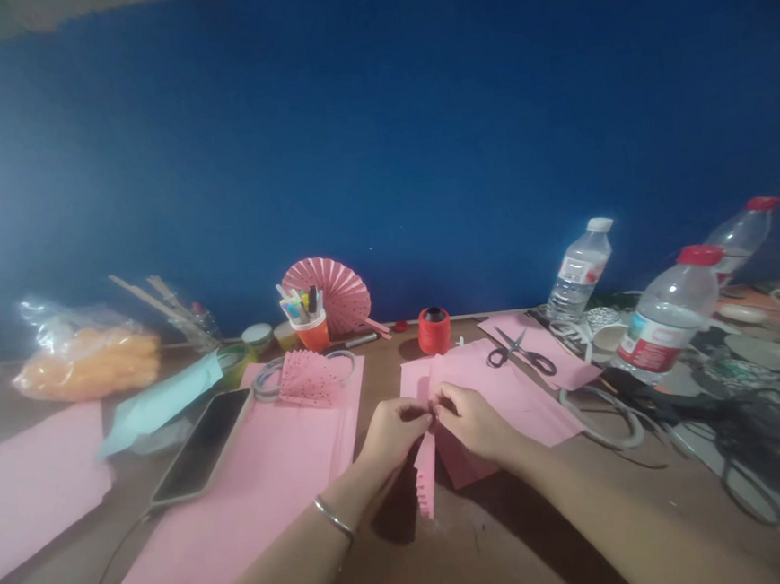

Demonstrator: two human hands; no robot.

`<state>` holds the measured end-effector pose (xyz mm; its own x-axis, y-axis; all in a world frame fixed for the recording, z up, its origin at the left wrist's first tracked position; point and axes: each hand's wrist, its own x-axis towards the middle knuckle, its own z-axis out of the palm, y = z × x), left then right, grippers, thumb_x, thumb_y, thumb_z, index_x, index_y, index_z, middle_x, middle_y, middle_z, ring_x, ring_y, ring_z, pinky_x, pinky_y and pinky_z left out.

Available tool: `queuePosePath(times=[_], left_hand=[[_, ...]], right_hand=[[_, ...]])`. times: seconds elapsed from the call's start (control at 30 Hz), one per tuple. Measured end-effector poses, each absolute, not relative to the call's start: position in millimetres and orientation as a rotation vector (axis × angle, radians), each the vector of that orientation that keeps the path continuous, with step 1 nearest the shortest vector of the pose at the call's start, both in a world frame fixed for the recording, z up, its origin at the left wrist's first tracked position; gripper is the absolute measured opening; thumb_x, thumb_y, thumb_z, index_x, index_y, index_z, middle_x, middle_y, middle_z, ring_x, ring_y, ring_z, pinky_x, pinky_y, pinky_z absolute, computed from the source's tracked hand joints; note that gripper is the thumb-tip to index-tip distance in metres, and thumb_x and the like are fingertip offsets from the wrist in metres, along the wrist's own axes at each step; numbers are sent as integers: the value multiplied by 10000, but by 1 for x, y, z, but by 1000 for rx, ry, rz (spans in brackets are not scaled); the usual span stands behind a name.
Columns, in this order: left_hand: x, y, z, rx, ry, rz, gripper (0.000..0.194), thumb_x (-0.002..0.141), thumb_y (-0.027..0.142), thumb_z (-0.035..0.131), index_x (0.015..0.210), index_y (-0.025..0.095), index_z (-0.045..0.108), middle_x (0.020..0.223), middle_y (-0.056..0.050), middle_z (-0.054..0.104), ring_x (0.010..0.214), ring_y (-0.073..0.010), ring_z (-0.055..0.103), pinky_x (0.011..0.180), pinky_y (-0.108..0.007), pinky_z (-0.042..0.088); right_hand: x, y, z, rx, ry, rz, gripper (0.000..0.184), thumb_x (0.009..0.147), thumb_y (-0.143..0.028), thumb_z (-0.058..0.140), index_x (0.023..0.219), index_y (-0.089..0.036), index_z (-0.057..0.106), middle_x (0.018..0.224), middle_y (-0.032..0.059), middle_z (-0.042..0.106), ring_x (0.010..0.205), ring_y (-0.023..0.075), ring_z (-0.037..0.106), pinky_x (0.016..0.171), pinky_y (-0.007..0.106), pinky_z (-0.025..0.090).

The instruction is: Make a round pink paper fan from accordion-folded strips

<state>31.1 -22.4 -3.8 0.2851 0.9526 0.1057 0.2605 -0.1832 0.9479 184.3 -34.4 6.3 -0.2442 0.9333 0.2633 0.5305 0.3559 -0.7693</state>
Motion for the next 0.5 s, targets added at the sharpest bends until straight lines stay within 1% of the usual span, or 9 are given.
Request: queuePosePath(times=[0.13,0.23,0.33,0.4,0.5], left_hand=[[31,-22,-3,1670,1108,929,141,669,199,540,684,140,667,657,-17,651,628,-149,565,602,-241,413],[30,-22,-2,1688,1095,894,142,682,190,513,679,140,647,640,-7,633,608,-140,553,599,-240,412],[30,-23,1,1795,1121,859,134,679,158,493,643,150,622,628,1,608,632,-141,549,618,-241,414],[29,-23,3,1893,1134,873,136,657,116,490,635,162,616,727,-12,601,695,-142,549,639,-236,419],[29,-25,6,2010,1133,920,140,634,82,506,605,175,607,932,-43,555,827,-153,543,673,-229,429]], right_hand=[[184,-34,5,-1282,-1906,715,119,781,-158,389,679,-188,443,634,-27,527,597,134,488,547,236,344],[184,-35,7,-1277,-1902,712,116,766,-143,392,675,-189,448,630,-29,526,591,134,484,543,237,344],[184,-36,10,-1244,-1867,744,108,745,-130,397,670,-188,449,623,-31,516,587,130,475,544,236,347],[186,-34,13,-1217,-1806,793,104,732,-131,406,651,-187,442,617,-33,503,589,126,468,548,234,350],[191,-29,14,-1179,-1643,969,96,719,-147,405,636,-186,435,585,-40,475,550,114,450,523,224,343]])
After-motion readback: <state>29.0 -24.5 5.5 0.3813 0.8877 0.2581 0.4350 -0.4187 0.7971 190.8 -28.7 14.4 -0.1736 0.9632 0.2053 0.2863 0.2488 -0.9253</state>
